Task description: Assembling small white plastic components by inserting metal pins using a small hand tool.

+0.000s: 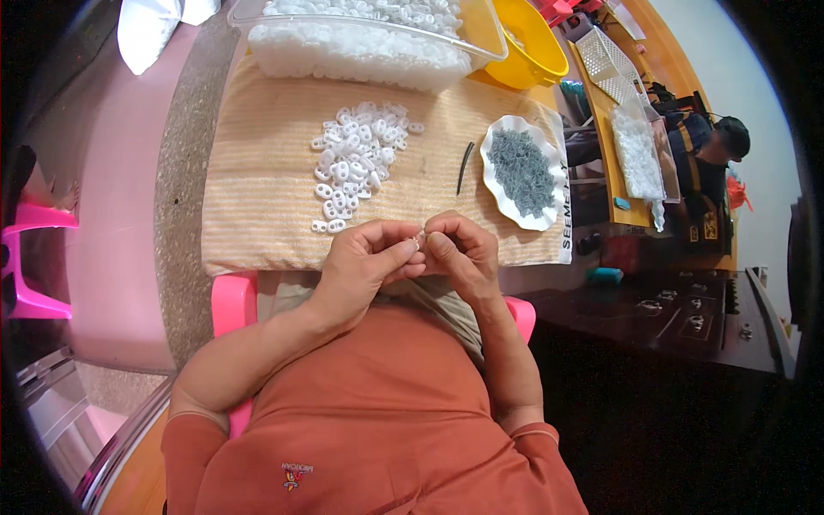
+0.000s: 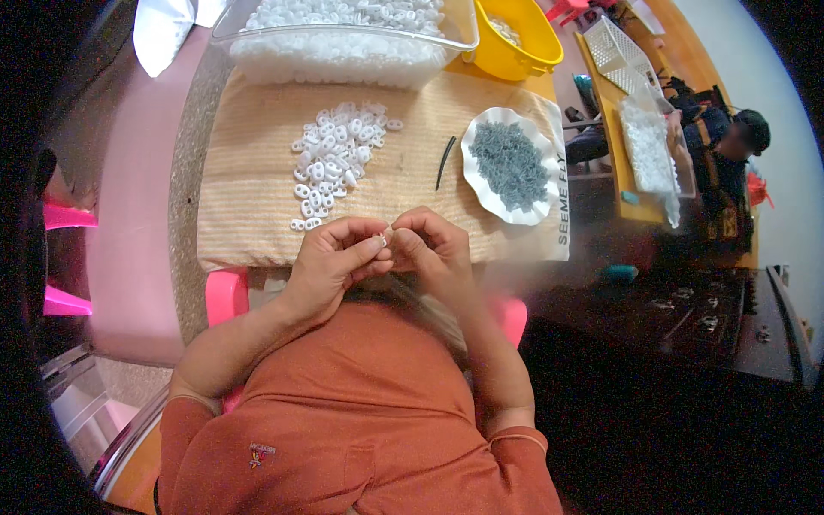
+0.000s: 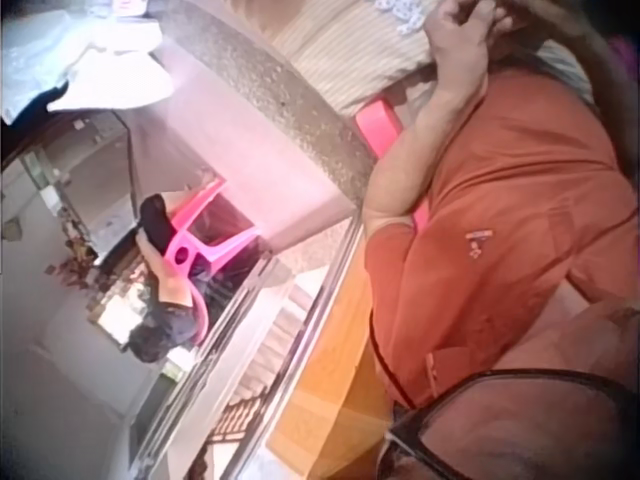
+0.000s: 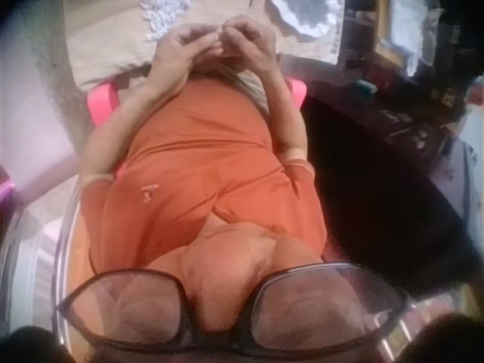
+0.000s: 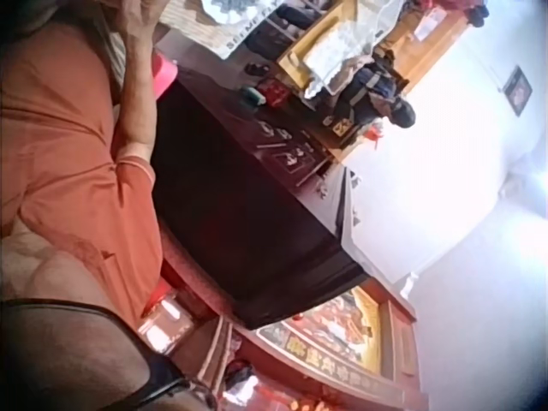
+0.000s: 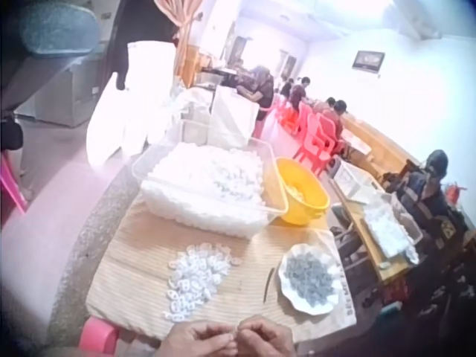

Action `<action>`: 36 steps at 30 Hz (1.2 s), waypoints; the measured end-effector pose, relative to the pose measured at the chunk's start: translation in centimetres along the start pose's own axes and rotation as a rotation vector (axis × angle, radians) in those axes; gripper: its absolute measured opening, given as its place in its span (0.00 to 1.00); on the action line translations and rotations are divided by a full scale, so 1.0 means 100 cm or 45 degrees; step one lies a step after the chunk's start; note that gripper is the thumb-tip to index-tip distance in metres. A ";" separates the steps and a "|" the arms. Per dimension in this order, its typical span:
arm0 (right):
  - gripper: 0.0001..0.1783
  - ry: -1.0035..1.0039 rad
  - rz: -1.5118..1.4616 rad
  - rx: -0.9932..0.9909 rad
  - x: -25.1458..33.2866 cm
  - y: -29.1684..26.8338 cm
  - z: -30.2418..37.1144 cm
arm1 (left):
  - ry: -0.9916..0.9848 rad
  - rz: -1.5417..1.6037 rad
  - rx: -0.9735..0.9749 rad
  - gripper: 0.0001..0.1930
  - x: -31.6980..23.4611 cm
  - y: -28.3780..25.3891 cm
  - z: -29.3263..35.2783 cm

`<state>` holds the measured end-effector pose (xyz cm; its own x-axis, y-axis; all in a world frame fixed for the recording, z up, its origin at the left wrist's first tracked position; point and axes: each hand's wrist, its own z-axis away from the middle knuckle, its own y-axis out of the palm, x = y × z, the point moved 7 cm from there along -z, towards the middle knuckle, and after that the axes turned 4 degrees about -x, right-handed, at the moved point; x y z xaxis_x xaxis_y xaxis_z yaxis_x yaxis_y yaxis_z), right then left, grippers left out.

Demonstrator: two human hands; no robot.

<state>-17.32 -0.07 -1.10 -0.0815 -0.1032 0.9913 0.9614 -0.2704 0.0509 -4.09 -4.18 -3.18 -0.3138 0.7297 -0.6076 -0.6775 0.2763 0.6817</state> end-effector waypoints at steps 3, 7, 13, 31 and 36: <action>0.05 0.002 0.005 0.003 0.001 0.000 0.000 | -0.009 0.002 -0.015 0.10 0.000 0.000 0.000; 0.05 -0.044 0.032 0.020 -0.001 -0.001 -0.001 | -0.019 -0.009 -0.026 0.11 0.003 -0.002 -0.001; 0.05 -0.018 0.008 0.020 -0.001 0.001 0.000 | -0.009 -0.002 -0.003 0.12 0.003 -0.002 -0.001; 0.04 -0.084 0.065 0.054 -0.001 0.000 -0.002 | -0.013 -0.021 -0.045 0.12 0.003 -0.004 -0.001; 0.04 -0.067 0.039 0.058 0.001 0.002 -0.001 | -0.017 -0.016 -0.049 0.12 0.002 -0.004 -0.001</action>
<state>-17.12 -0.23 -1.00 -0.0392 -0.0599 0.9974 0.9743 -0.2240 0.0249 -3.93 -4.22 -3.63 -0.2963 0.7348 -0.6101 -0.7062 0.2615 0.6579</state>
